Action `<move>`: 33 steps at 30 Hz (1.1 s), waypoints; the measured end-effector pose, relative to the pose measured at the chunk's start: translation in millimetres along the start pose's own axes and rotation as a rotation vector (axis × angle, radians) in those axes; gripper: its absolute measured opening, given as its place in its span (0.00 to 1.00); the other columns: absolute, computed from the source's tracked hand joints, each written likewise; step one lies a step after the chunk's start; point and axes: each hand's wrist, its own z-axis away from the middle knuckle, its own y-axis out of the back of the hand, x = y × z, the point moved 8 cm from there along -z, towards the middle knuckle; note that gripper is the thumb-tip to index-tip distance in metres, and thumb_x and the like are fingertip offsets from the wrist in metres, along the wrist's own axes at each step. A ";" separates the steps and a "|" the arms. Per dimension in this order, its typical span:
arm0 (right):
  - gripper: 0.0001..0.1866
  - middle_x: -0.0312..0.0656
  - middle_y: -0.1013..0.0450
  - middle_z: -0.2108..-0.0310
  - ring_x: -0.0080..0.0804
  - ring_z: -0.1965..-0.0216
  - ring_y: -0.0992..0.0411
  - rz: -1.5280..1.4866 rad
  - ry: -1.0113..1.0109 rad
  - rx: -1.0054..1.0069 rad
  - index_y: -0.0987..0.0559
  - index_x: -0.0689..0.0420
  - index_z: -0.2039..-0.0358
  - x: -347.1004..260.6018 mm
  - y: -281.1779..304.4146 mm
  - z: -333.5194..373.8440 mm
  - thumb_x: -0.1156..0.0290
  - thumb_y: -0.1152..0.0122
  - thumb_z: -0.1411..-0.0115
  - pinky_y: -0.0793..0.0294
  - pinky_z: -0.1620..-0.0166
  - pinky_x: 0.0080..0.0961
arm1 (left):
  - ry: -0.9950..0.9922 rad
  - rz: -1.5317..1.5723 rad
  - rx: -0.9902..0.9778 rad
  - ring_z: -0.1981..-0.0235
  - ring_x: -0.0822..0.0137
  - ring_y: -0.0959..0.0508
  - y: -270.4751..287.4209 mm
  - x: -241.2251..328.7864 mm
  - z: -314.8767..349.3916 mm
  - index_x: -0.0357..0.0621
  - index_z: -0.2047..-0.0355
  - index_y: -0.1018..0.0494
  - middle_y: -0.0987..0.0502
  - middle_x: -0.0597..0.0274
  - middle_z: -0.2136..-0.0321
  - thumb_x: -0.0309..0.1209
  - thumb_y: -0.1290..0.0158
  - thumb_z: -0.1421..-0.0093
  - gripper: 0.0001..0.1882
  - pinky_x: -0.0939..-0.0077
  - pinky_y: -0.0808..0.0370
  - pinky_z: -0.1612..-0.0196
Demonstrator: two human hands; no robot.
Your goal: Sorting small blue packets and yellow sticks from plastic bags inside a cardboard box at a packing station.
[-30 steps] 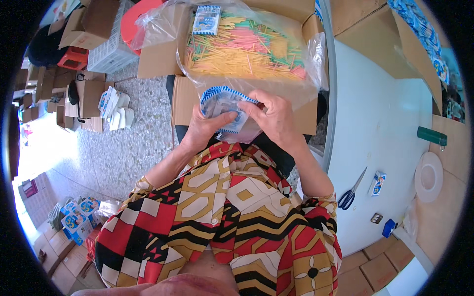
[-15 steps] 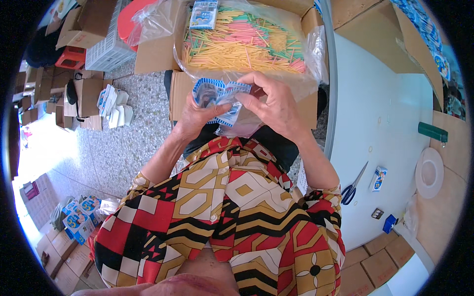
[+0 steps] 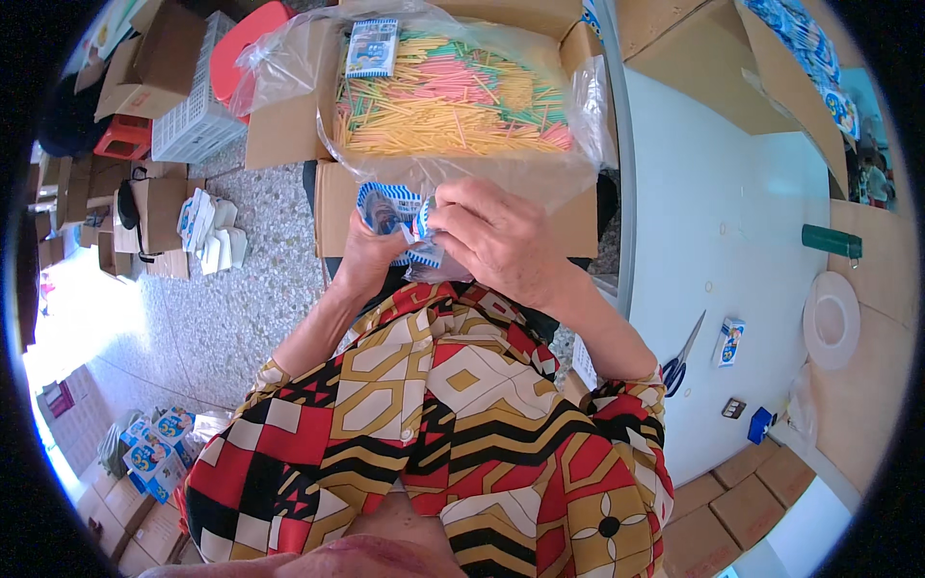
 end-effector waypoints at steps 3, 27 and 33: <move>0.12 0.36 0.31 0.69 0.30 0.71 0.29 0.037 0.018 -0.011 0.25 0.57 0.75 1.6 3.4 1.7 0.80 0.34 0.63 0.29 0.70 0.23 | -0.003 -0.062 -0.030 0.71 0.80 0.27 -3.8 1.2 0.7 0.37 0.67 0.26 0.23 0.68 0.71 0.21 0.42 0.52 0.10 0.82 0.28 0.65; 0.09 0.40 0.31 0.75 0.36 0.75 0.29 0.072 -0.162 -0.228 0.27 0.60 0.73 14.1 -4.2 6.3 0.76 0.36 0.57 0.29 0.73 0.27 | 0.063 -0.020 -0.249 0.72 0.81 0.27 -25.9 14.8 1.0 0.36 0.67 0.25 0.23 0.67 0.73 0.21 0.43 0.52 0.09 0.84 0.28 0.66; 0.08 0.40 0.31 0.75 0.36 0.76 0.30 -0.057 -0.138 -0.268 0.26 0.59 0.74 4.5 -13.5 -0.3 0.78 0.36 0.56 0.29 0.73 0.27 | -0.130 -0.394 -0.171 0.76 0.84 0.32 -7.1 14.7 6.7 0.34 0.73 0.27 0.26 0.69 0.79 0.21 0.43 0.52 0.06 0.84 0.30 0.74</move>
